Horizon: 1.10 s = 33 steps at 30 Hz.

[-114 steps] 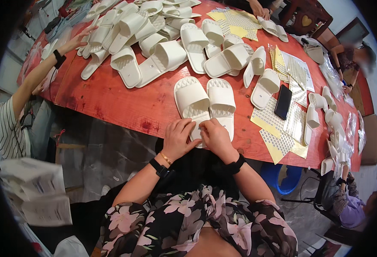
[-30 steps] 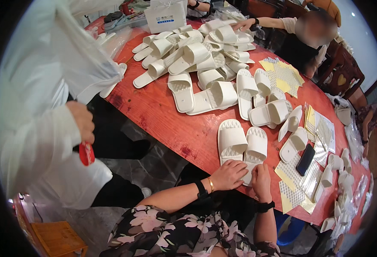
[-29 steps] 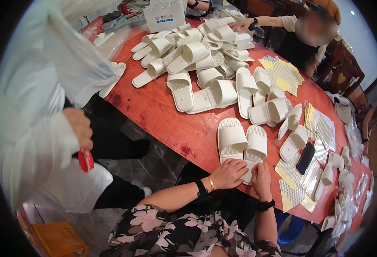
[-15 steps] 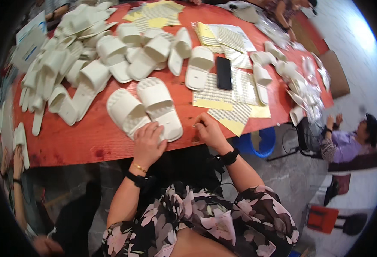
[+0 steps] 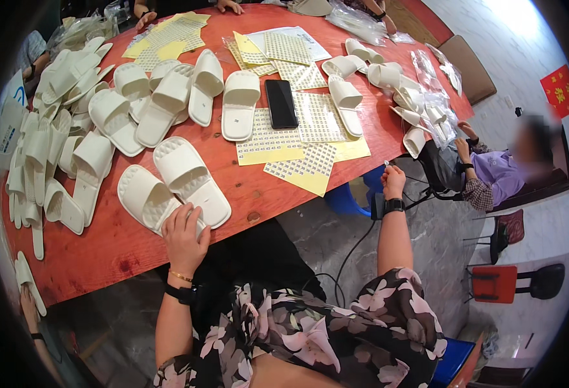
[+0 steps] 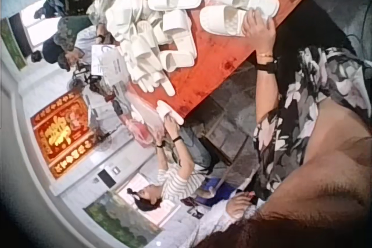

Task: Apply stickers to and assemble white foam slippers at a manufacturing table.

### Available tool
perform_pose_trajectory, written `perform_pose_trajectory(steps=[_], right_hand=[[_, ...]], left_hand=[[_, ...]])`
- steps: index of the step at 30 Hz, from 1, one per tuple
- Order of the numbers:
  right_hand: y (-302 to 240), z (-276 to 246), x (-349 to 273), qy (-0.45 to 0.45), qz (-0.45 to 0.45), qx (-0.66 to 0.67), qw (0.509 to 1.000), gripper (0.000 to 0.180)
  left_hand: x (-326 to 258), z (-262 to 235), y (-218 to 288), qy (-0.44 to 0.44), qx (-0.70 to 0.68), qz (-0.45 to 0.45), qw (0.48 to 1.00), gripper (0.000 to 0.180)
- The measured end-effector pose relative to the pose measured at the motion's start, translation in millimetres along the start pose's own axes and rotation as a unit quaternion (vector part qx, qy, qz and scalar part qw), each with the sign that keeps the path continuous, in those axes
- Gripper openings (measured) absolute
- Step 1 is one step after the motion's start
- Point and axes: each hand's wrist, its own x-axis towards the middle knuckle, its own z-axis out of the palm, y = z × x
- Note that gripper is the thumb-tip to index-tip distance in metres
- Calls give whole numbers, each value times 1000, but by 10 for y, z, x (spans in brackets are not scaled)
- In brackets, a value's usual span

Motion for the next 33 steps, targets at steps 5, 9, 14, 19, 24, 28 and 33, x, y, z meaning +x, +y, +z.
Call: perform_pose_trajectory(steps=[5,9,14,19,24,28,33], right_hand=[[171,-134,499,-2,67,28,997,10],[262,-65,547,-16,82,7,996,25],[303,-77,599,-10,130,7,991,23],[297,-197,695,-38,96,14,995,14],[309,-89,612,22,68,32,997,2],[250,-158,609,32,69,58,995,5],[208,80,554,2,61,64,996,20]], left_hand=[[14,-7,7,-8,1,2,1000,47],[-32,-39,10,-21,9,-10,1000,47],[-55,-29,30,-18,20,0,1000,46],[7,32,50,-4,15,14,1000,46],[-8,-2,38,-21,16,-2,1000,47],[26,38,29,-14,12,9,1000,46],[1,-32,-36,-6,30,8,1000,46]])
